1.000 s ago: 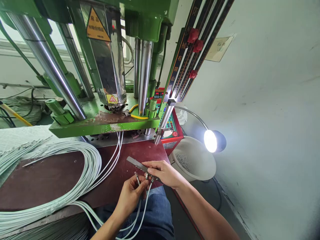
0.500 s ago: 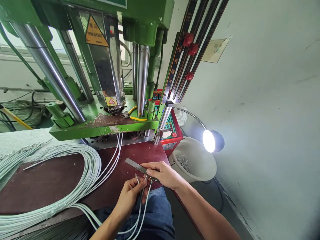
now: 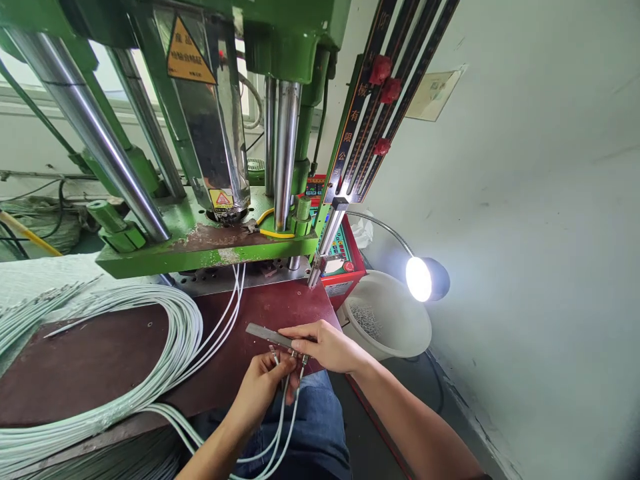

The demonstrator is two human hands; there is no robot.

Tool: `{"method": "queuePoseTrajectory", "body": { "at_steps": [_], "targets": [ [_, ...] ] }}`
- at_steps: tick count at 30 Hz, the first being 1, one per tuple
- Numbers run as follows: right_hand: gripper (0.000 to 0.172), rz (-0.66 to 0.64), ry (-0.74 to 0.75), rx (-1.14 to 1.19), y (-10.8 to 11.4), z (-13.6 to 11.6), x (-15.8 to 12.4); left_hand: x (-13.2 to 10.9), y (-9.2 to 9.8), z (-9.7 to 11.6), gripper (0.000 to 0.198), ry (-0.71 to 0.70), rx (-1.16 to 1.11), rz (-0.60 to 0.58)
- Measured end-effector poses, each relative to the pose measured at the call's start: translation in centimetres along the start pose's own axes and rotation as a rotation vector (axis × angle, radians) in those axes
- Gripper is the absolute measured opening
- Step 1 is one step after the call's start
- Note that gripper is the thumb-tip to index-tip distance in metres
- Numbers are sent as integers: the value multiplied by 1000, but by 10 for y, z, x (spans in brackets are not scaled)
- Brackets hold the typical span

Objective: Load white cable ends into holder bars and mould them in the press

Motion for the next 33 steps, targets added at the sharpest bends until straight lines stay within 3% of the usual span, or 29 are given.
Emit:
{"method": "queuePoseTrajectory", "body": {
  "at_steps": [6, 16, 22, 29, 33],
  "targets": [
    [40, 38, 18, 28, 13, 9, 6, -5, 4, 4, 34, -17, -30, 35],
    [39, 17, 1, 87, 17, 15, 5, -4, 8, 11, 39, -122, 266, 52],
    [38, 30, 0, 118, 18, 15, 5, -3, 8, 6, 39, -109, 250, 91],
    [38, 31, 16, 95, 17, 13, 4, -8, 8, 17, 45, -217, 260, 134],
    [39, 42, 1, 103, 17, 12, 4, -5, 10, 10, 41, -212, 186, 159]
  ]
}}
Point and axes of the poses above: each hand's wrist, its own x-axis towards the middle knuckle, its own y-axis out of the back of the hand, z = x × y, the point moved 5 cm from there along x, towards the middle knuckle, and after that the axes turned 2 degrees about -y, right-handed, at the moved point
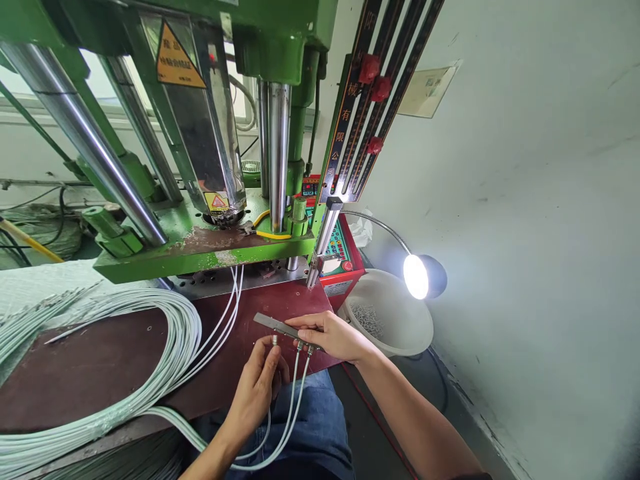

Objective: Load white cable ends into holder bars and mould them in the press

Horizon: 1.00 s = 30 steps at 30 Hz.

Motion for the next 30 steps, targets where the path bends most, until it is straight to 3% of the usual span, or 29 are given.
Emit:
{"method": "queuePoseTrajectory", "body": {
  "at_steps": [7, 11, 15, 24, 30],
  "targets": [
    [39, 11, -6, -2, 0, -2, 0, 4, 2, -8, 39, 41, 12, -14],
    [39, -12, 12, -14, -2, -6, 0, 5, 0, -2, 38, 100, -155, -107],
    [38, -22, 31, -27, -5, -8, 1, 5, -1, 0, 30, 130, -275, -99],
    [41, 11, 8, -221, -11, -13, -2, 7, 2, -2, 35, 174, -130, -33],
    [43, -41, 33, -258, -8, -12, -1, 9, -2, 4, 40, 187, -82, -79]
  ]
}}
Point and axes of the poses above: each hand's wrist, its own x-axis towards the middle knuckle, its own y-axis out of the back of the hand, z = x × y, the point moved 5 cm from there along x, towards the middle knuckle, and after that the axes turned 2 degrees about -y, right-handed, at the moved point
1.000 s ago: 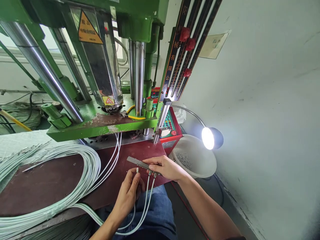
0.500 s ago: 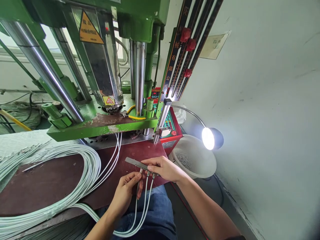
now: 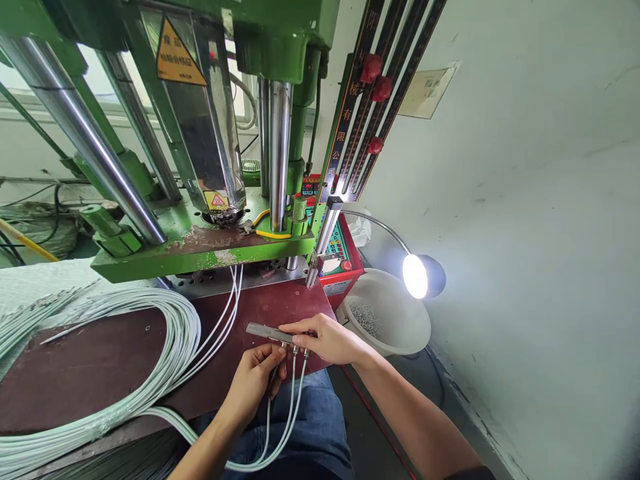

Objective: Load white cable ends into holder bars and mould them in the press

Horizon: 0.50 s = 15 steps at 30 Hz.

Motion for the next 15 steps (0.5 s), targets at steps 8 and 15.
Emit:
{"method": "queuePoseTrajectory", "body": {
  "at_steps": [8, 15],
  "targets": [
    [38, -77, -38, 23, 4, 27, 30, -5, -1, -25, 33, 116, -117, -27],
    [36, 76, -112, -345, 18, 36, 59, -15, 19, -41, 22, 63, 203, 49]
  ]
}}
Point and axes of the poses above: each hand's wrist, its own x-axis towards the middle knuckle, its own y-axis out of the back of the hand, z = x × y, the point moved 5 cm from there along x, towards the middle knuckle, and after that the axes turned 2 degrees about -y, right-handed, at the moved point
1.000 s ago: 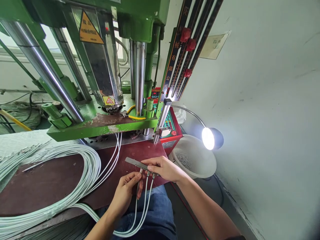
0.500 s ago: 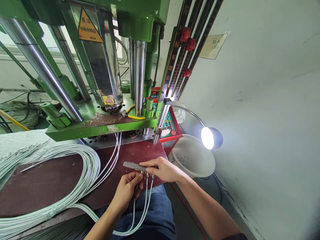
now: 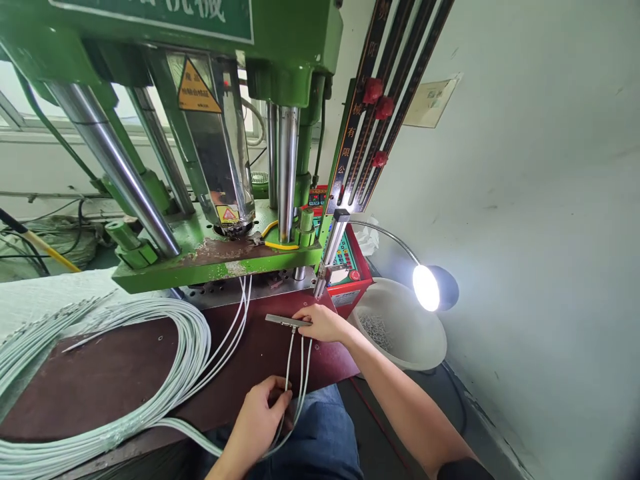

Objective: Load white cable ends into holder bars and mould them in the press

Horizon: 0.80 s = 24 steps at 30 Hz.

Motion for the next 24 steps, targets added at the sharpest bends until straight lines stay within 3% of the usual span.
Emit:
{"method": "queuePoseTrajectory", "body": {
  "at_steps": [4, 7, 11, 13, 15, 17, 20, 24],
  "targets": [
    [34, 104, -44, -186, 0, -8, 2, -2, 11, 14, 12, -165, 292, 125],
    [32, 149, -45, -298, -6, -15, -3, 0, 21, 30, 12, -247, 389, 206],
    [31, 195, -36, -400, -10, -14, -7, 21, 58, 59, 4, -339, 124, 429],
    [30, 218, -20, -388, -7, -8, -5, 42, 87, 71, 14, -336, -90, 579],
    [28, 217, 9, -293, -3, -1, 0, 70, 109, 83, 17, -318, -197, 633],
    [27, 210, 17, -160, 1, 5, 6, 101, 120, 91, 10, -251, -303, 573],
    [32, 252, -14, -70, 5, 9, 13, 142, 118, 97, 9, -129, -461, 375],
    [37, 338, -52, -81, 3, 7, 16, 165, 103, 101, 19, -111, -624, 187]
  ]
}}
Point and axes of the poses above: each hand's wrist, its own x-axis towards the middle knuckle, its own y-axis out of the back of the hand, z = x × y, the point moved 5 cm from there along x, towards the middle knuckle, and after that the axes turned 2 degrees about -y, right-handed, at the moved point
